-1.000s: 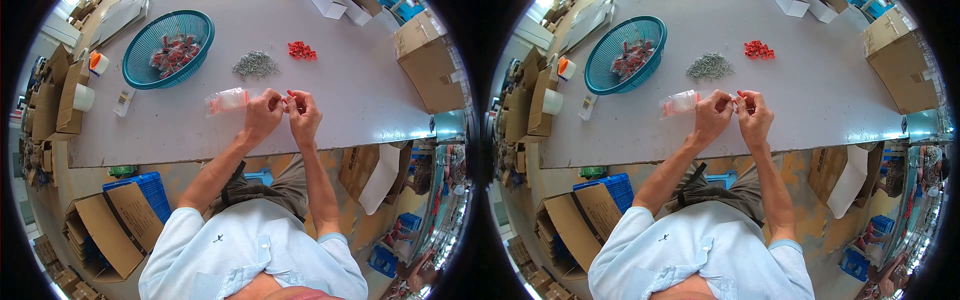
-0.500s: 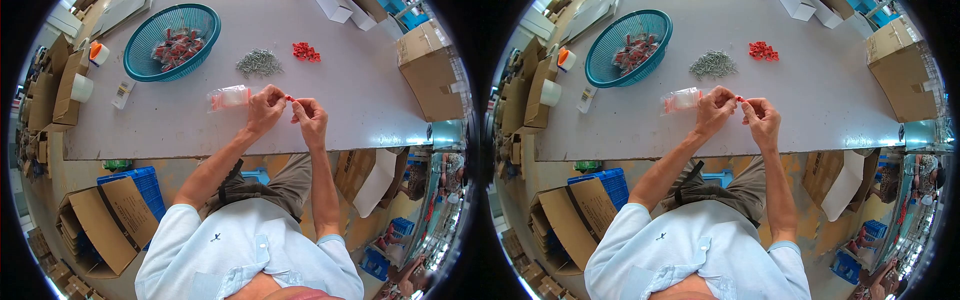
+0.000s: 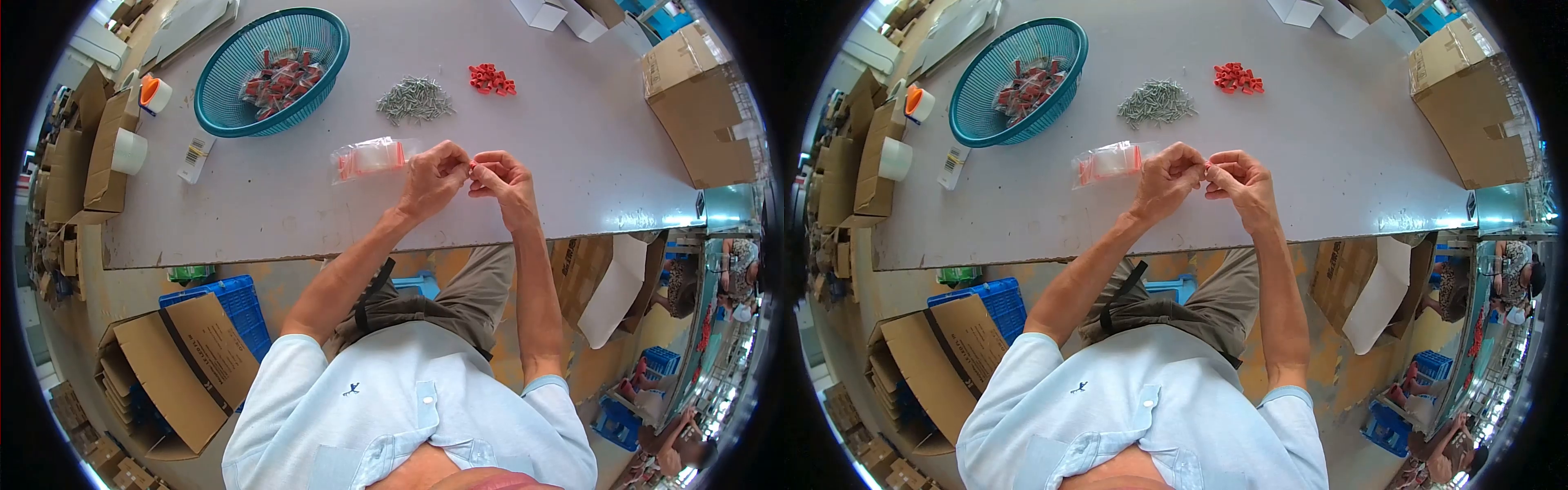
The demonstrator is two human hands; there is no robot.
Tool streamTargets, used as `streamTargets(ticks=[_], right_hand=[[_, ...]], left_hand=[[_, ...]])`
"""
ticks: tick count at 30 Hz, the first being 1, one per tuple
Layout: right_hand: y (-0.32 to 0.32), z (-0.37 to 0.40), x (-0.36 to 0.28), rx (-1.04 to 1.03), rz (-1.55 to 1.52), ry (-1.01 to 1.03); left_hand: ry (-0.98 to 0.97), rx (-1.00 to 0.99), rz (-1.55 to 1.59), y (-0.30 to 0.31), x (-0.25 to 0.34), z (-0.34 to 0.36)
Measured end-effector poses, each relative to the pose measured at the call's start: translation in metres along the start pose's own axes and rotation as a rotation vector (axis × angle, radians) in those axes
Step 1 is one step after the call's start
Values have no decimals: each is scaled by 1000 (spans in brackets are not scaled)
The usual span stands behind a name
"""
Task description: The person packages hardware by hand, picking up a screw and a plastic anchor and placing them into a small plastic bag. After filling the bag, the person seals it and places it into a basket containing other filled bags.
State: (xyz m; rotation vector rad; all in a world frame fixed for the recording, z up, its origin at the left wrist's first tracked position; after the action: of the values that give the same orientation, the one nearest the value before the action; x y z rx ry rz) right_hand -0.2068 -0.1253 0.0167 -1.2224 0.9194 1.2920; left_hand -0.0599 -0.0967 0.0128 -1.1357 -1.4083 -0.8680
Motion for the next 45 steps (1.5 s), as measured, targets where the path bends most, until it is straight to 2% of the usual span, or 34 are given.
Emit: streamTargets(ticks=[3,5,8,9,11,13,15,17,18,20,21,22,23,25,26,33,36,41,45], right_hand=[[2,-5,5,17,128,50],[1,-2,-7,85,317,246],[-4,3,-15,124,277,287],[-4,4,-16,126,276,286],[-5,3,-5,84,85,105],[-2,1,-5,70,99,131],[0,1,-2,59,114,156],[1,5,-12,107,364,346],[-1,6,-10,108,365,345],[-9,20,-28,208,591,600],[-10,21,-28,209,590,600],[-4,17,-22,212,371,458],[-1,13,-14,211,154,316],[8,9,-10,193,103,303],[11,8,-8,178,55,289],[1,6,-11,100,233,295],[0,8,-16,124,273,381],[-6,20,-32,185,503,546],[-14,23,-35,159,548,598]], left_hand=[[-109,12,-123,0,11,3],[-175,30,-224,1,19,4],[-236,71,-247,3,24,5],[-233,79,-200,4,24,4],[-231,89,-153,6,23,4],[-130,17,-170,2,20,3],[-161,30,-181,0,22,5],[-190,44,-194,0,25,7],[-211,50,-240,0,28,7],[-232,53,-286,0,27,7],[-152,66,-217,3,18,4],[-72,80,-149,6,10,2],[-75,82,-150,7,9,1],[95,67,75,7,0,0],[95,69,76,7,0,-1],[109,7,101,1,-1,0],[120,2,122,2,-2,-1],[168,-5,137,1,0,0],[164,22,87,5,-10,-3]])
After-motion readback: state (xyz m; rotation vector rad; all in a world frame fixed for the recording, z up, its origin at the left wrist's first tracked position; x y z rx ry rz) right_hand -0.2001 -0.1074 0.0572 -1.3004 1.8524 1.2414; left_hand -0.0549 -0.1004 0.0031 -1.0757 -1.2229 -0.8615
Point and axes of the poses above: each hand's wrist, its own z-axis away from the middle knuckle, its own y-axis out of the back of the hand, x = y × z, the point moved 10 cm from there along -z, towards the middle knuckle, and after that the axes turned 13 degrees about x, right-handed, at the moved point
